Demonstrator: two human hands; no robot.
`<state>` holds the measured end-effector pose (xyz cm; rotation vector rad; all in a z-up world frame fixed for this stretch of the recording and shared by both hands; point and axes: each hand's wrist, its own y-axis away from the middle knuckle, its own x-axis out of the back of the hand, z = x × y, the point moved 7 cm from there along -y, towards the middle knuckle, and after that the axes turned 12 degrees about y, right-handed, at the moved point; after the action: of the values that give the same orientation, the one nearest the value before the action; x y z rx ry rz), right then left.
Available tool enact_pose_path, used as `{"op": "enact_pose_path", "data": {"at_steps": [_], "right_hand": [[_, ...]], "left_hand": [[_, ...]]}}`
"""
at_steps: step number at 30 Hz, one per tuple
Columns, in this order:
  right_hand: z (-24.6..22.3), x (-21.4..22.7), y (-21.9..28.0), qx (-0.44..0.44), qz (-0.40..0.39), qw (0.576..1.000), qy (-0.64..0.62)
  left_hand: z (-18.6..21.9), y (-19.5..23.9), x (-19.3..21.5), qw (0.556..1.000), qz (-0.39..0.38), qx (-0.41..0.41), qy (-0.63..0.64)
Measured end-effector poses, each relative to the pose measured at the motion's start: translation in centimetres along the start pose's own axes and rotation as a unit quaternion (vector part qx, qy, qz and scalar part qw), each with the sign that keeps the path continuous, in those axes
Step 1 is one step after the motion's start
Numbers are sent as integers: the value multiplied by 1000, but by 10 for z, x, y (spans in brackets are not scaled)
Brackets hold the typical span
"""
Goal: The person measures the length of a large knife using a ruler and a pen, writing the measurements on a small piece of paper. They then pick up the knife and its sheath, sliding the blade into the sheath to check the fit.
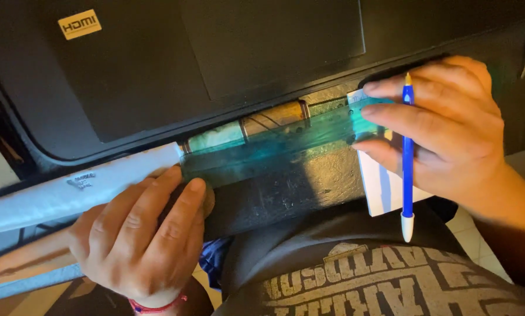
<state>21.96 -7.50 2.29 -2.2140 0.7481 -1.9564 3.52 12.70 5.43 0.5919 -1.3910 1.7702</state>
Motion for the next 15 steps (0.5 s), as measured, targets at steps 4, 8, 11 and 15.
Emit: {"op": "enact_pose_path", "data": {"at_steps": [4,8,11,15], "right_hand": [[-1,1,-3,-3,-11,1000,3],[0,1,-2,-1,-24,1000,7],[0,2,-3,-7,-25,1000,3],[1,3,-2,-9,-23,1000,6]], "left_hand": [[1,1,-2,1000,-11,-6,-2],[2,-1,-1,1000,-15,13,-2],[3,-2,-2,1000,-22,2,-4],[3,-2,-3,1000,-22,-14,1]]}}
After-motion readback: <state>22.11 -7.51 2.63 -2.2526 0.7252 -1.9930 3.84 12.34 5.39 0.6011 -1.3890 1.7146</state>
